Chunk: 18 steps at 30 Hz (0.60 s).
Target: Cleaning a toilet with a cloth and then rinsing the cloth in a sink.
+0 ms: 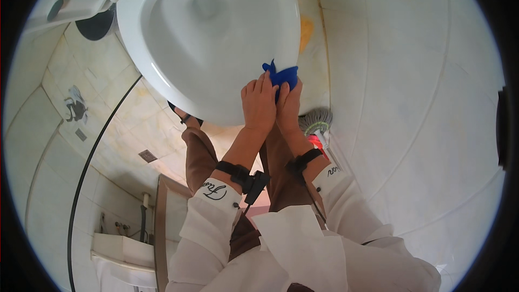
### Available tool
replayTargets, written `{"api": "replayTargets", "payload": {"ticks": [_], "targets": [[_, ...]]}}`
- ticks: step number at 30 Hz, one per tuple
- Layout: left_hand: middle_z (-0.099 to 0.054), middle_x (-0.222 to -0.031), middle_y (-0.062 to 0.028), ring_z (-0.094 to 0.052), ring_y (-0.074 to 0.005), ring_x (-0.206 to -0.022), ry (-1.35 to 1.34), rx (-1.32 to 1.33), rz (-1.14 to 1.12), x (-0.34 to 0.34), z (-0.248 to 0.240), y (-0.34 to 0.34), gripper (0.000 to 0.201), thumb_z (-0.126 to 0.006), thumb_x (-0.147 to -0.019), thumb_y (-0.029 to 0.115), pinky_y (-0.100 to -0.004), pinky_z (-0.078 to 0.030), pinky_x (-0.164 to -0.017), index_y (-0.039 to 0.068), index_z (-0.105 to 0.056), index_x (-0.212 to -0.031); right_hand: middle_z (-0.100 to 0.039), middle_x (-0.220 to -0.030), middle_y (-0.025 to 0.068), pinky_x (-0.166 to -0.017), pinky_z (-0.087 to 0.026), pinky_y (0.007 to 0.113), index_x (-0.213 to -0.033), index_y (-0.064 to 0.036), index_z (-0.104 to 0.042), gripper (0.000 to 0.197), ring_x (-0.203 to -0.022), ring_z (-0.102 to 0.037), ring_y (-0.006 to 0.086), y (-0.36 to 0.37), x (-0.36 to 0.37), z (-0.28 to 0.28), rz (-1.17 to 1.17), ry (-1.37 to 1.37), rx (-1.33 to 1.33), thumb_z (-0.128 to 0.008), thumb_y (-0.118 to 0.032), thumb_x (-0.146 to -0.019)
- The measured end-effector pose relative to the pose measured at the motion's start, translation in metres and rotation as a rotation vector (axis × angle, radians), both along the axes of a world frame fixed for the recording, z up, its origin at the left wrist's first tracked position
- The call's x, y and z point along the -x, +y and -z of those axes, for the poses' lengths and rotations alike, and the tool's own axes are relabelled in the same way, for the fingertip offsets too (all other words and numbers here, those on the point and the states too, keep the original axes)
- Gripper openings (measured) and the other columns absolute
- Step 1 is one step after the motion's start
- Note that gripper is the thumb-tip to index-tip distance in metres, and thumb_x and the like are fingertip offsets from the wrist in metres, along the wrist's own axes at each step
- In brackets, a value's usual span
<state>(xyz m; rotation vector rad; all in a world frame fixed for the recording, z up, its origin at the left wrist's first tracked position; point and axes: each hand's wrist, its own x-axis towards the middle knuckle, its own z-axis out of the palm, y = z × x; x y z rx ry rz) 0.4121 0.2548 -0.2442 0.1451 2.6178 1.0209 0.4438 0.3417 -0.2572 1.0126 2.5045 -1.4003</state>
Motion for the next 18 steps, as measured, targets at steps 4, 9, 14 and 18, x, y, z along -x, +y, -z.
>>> {"api": "replayTargets", "payload": {"ticks": [4, 9, 14, 18], "targets": [[-0.062, -0.122, -0.0143, -0.056, -0.0309, -0.108, 0.066, 0.033, 0.061, -0.014, -0.002, -0.014, 0.041, -0.057, -0.093, 0.022, -0.0439, -0.039, -0.098, -0.001, -0.055, -0.127, -0.048, -0.122, 0.0269, -0.094, -0.044, 0.047, -0.136, 0.0039, -0.034, 0.048, -0.111, -0.053, 0.0436, -0.011, -0.017, 0.001, 0.032, 0.034, 0.052, -0.041, -0.031, -0.103], [-0.064, -0.113, -0.0143, -0.057, -0.0303, -0.102, 0.128, 0.025, -0.036, -0.01, 0.0, -0.005, 0.038, -0.061, -0.091, 0.021, -0.0437, -0.041, -0.093, -0.002, -0.059, -0.12, -0.04, -0.133, 0.0289, -0.1, -0.04, 0.046, -0.139, 0.0067, -0.03, 0.056, -0.119, -0.046, 0.0453, 0.003, 0.005, -0.005, -0.121, 0.055, -0.113, -0.051, -0.026, -0.099], [-0.06, -0.092, -0.0194, -0.059, -0.0368, -0.087, -0.065, -0.01, -0.16, 0.028, 0.003, 0.027, 0.024, -0.052, -0.097, 0.02, -0.0467, -0.047, -0.077, -0.002, -0.062, -0.098, -0.038, -0.138, 0.0257, -0.105, -0.037, 0.047, -0.142, 0.0044, -0.034, 0.063, -0.125, -0.044, 0.0409, 0.035, 0.079, -0.009, -0.438, 0.274, -0.579, -0.06, -0.022, -0.091], [-0.059, -0.084, -0.0196, -0.06, -0.0376, -0.081, 0.033, -0.007, -0.318, 0.057, 0.013, 0.044, 0.027, -0.052, -0.097, 0.021, -0.0474, -0.047, -0.07, -0.001, -0.063, -0.085, -0.052, -0.132, 0.0123, -0.112, -0.031, 0.046, -0.127, -0.0001, -0.056, 0.05, -0.128, -0.046, 0.0292, 0.053, 0.15, -0.037, -1.07, 0.49, -0.957, -0.067, -0.022, -0.083]]}}
